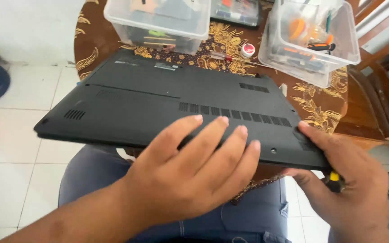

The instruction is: Using a screwdriver to pry open the bottom casing of a laptop to access internal components.

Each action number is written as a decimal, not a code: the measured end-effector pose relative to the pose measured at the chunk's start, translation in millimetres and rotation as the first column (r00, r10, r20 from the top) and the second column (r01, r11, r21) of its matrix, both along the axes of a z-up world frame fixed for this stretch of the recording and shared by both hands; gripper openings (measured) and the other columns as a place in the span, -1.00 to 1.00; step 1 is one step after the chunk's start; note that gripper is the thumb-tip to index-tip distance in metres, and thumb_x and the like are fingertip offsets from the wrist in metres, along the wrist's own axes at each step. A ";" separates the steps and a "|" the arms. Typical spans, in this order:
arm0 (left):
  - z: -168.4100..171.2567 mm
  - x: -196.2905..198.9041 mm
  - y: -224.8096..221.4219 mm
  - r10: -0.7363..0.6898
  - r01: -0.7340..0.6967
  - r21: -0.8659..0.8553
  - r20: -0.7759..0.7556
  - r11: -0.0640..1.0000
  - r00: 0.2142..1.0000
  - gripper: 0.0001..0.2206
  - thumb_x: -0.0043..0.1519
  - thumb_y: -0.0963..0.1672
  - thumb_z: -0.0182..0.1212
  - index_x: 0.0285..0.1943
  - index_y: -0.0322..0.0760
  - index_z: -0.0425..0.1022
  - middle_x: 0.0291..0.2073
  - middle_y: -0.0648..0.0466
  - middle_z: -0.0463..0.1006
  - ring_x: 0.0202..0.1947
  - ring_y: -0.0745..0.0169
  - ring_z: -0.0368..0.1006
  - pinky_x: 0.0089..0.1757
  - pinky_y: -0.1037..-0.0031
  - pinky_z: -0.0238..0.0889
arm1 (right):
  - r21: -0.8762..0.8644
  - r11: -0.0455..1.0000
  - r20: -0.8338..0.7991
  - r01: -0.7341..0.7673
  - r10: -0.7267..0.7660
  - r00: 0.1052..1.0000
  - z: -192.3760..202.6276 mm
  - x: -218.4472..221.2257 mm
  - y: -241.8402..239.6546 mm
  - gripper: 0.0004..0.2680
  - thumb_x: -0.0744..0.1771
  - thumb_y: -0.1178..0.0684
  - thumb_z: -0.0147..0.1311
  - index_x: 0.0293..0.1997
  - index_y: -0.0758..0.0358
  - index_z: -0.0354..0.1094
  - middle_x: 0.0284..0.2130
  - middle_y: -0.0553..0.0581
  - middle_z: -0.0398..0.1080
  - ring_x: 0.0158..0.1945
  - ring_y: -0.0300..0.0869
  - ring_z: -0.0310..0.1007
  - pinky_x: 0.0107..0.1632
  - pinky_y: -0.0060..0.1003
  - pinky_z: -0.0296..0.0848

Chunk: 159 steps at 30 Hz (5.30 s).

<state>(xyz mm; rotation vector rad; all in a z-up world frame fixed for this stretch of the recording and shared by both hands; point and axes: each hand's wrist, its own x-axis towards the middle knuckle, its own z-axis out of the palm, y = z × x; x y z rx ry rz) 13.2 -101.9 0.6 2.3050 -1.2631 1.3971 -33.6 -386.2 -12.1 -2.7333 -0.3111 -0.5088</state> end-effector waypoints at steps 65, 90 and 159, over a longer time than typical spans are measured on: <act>-33.5 10.3 -16.7 0.052 -0.052 -0.023 -0.001 0.998 0.999 -0.88 0.40 -0.05 0.34 -0.19 0.15 0.51 -0.22 0.40 0.57 -0.22 0.51 0.51 -0.16 0.59 0.10 | 0.885 0.442 0.143 -0.146 0.040 0.989 -58.6 1.7 -32.5 -0.67 0.54 -0.28 -0.08 -0.16 0.15 0.34 -0.22 -0.04 0.45 -0.22 -0.20 0.60 -0.07 -0.34 0.69; -40.4 9.5 -17.9 0.085 -0.087 -0.033 -0.042 0.996 0.995 -0.91 0.43 -0.04 0.21 -0.16 0.23 0.50 -0.20 0.51 0.60 -0.18 0.62 0.56 -0.12 0.66 -0.01 | 0.916 0.331 0.165 -0.227 0.205 0.965 -55.4 13.9 -21.5 -0.80 0.55 -0.21 0.00 -0.11 -0.03 0.39 -0.42 -0.08 0.50 -0.36 -0.23 0.64 -0.27 -0.30 0.83; -80.3 -3.4 -21.2 0.030 -0.043 -0.065 -0.192 0.997 0.981 -0.77 0.39 -0.09 0.29 -0.36 0.05 0.41 -0.26 0.37 0.51 -0.38 0.42 0.31 0.00 0.42 0.19 | 0.220 0.870 -0.272 0.441 -0.380 0.884 24.8 -12.1 76.4 -0.93 0.31 0.21 0.17 -0.36 0.35 0.53 -0.35 0.08 0.59 -0.48 -0.24 0.44 -0.42 -0.45 0.33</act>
